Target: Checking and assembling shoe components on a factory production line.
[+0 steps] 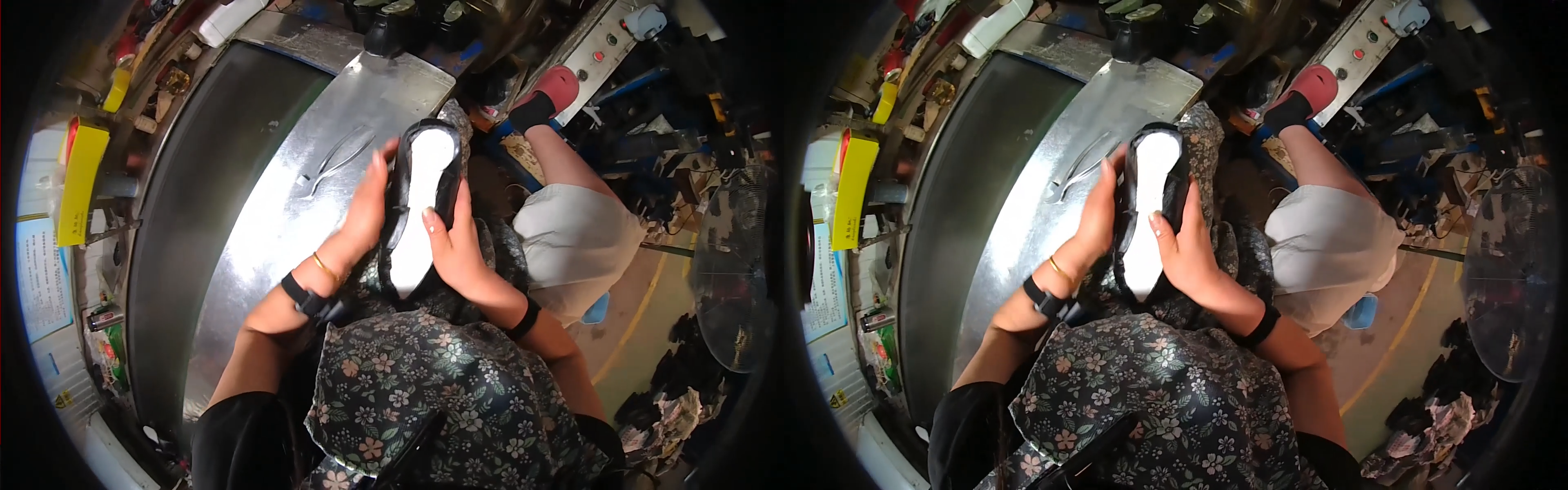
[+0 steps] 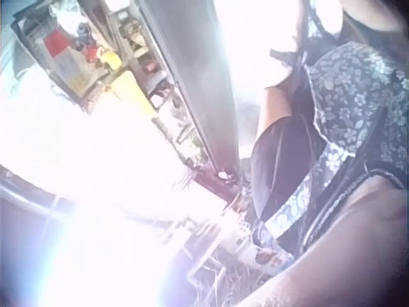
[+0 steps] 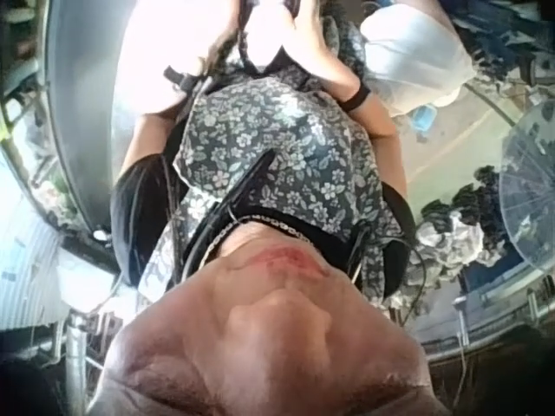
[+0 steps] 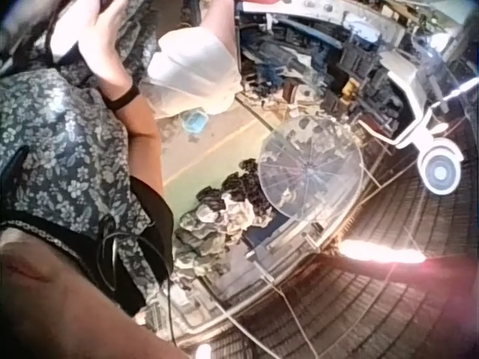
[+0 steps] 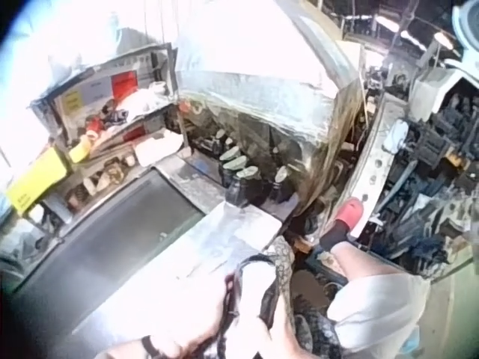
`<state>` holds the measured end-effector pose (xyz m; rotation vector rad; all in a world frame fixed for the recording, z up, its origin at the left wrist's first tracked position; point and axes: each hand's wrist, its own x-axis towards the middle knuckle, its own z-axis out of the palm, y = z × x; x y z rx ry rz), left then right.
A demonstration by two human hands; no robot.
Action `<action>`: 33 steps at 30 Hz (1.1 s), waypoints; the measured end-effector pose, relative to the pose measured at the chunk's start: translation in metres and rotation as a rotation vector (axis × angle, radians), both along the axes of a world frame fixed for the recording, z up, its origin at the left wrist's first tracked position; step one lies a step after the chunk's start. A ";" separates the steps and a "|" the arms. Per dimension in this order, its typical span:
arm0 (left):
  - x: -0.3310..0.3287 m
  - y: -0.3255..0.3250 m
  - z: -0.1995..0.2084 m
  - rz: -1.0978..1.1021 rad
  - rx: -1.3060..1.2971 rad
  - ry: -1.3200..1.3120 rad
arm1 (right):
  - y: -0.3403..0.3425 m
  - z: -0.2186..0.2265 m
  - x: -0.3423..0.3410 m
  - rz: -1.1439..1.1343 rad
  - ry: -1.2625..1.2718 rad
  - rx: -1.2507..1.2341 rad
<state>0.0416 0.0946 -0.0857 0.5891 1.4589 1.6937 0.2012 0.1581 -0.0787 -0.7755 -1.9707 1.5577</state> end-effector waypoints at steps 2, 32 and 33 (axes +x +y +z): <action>-0.023 0.029 0.016 -0.164 0.074 -0.223 | -0.004 -0.002 0.006 0.048 -0.001 0.274; -0.040 0.037 0.017 -0.576 0.094 0.253 | 0.073 0.023 -0.040 0.142 0.056 -0.096; -0.042 0.034 0.018 -0.568 0.110 0.321 | 0.083 0.030 -0.031 0.324 0.193 -0.289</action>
